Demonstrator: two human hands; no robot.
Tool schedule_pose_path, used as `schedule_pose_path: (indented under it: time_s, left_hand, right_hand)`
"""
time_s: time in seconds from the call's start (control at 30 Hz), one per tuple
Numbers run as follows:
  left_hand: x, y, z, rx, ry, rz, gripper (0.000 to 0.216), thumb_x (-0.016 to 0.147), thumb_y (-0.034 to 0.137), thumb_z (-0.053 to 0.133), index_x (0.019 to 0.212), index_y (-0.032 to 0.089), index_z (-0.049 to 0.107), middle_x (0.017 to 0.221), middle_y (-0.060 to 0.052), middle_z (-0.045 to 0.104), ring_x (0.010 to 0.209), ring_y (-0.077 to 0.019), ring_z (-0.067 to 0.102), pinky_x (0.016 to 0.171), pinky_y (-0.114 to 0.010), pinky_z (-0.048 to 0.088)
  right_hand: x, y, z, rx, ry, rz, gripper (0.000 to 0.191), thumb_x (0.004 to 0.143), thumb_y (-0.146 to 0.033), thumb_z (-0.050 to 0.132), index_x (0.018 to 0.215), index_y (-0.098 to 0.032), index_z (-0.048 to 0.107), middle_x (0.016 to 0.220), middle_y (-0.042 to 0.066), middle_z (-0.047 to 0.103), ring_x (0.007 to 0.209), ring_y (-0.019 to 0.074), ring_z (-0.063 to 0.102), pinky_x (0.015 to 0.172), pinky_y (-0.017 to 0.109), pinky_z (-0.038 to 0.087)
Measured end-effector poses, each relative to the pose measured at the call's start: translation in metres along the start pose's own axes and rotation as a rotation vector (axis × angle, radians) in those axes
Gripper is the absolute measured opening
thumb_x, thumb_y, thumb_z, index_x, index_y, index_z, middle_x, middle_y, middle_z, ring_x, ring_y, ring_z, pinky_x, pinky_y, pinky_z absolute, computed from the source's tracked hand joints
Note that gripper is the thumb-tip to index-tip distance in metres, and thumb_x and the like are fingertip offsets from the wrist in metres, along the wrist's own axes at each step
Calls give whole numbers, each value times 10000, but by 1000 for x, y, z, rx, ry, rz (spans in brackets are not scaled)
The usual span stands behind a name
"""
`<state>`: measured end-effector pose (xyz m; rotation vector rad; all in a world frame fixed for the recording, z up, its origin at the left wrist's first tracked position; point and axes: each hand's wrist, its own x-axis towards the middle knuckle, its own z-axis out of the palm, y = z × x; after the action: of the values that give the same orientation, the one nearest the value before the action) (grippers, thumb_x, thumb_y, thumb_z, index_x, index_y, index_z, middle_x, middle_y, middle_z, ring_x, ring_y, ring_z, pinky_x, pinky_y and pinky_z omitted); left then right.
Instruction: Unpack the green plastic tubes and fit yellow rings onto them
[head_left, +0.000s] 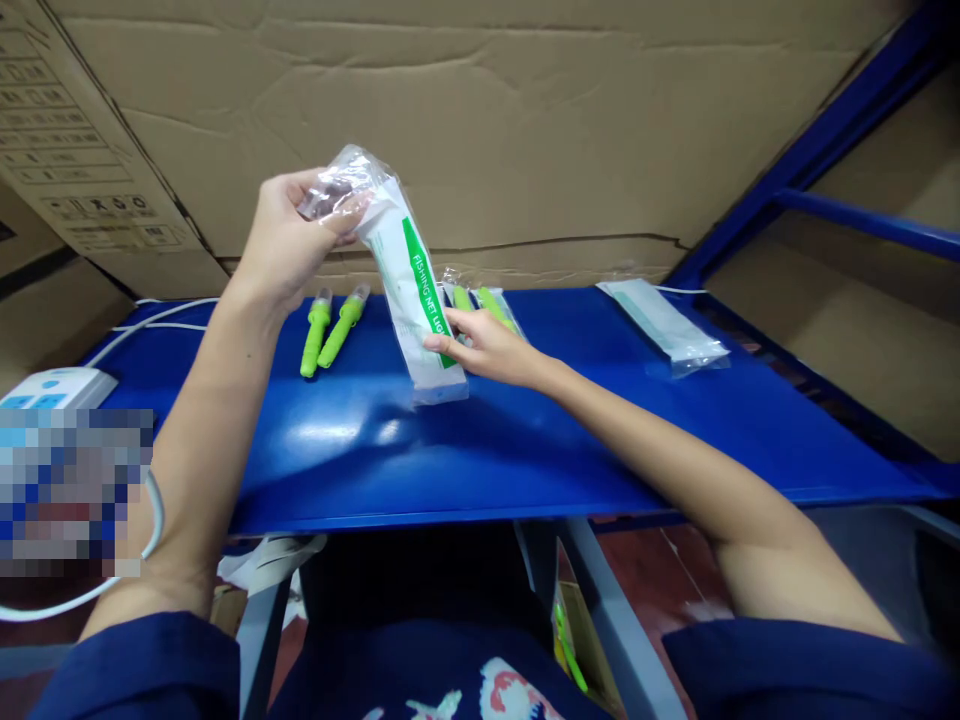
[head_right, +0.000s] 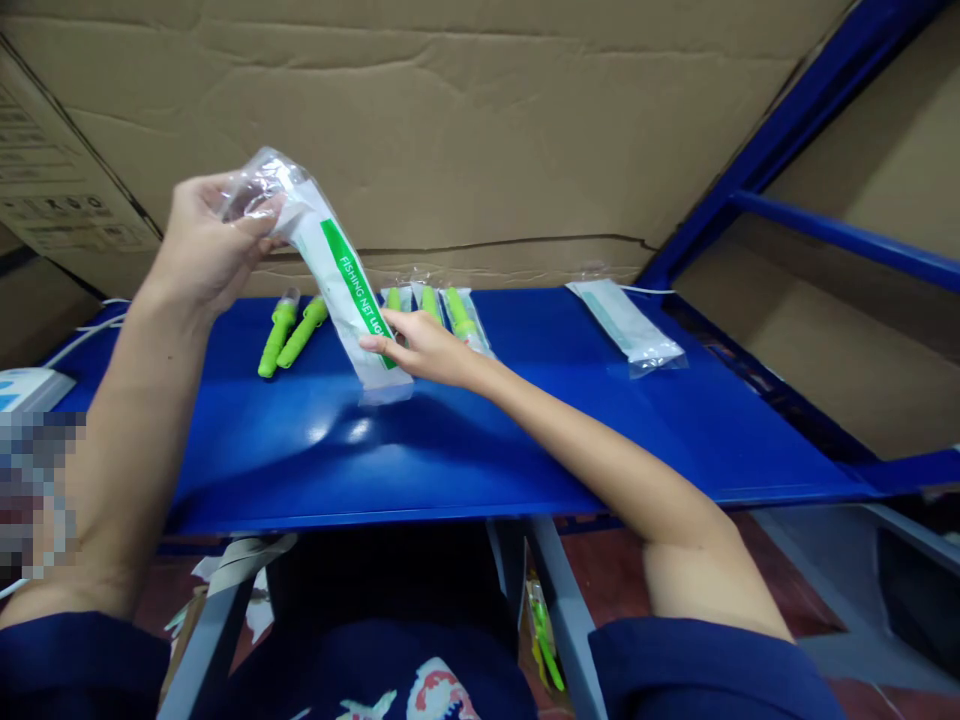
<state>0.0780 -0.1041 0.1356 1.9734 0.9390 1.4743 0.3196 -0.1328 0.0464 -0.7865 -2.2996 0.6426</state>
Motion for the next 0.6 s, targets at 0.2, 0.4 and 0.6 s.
schedule_pose_path:
  time_s: [0.2, 0.4, 0.6]
  left_hand:
    - [15, -19, 8, -180, 136, -398, 339, 1150, 286, 308, 1398, 99, 442, 1459, -121, 631, 1239, -143, 679, 1041, -346, 614]
    - [23, -73, 2, -122, 251, -580, 365, 1111, 341, 392, 1460, 239, 421, 1320, -28, 724, 1082, -116, 730, 987, -336, 659]
    - [10, -129, 32, 124, 86, -525, 503, 1037, 445, 506, 1471, 207, 592, 1197, -138, 770, 844, -235, 793, 708, -373, 654]
  right_hand:
    - [-45, -9, -10, 134, -140, 198, 530, 963, -658, 578, 719, -197, 484, 633, -42, 403, 570, 92, 349, 521, 257, 258]
    - [-115, -11, -79, 160, -23, 675, 416, 819, -597, 761, 873, -185, 729, 696, 33, 615, 558, 140, 489, 494, 293, 326]
    - [-144, 4, -162, -399, 559, 1080, 536, 925, -118, 616, 1444, -225, 700, 979, 156, 782, 607, 161, 551, 648, 411, 447]
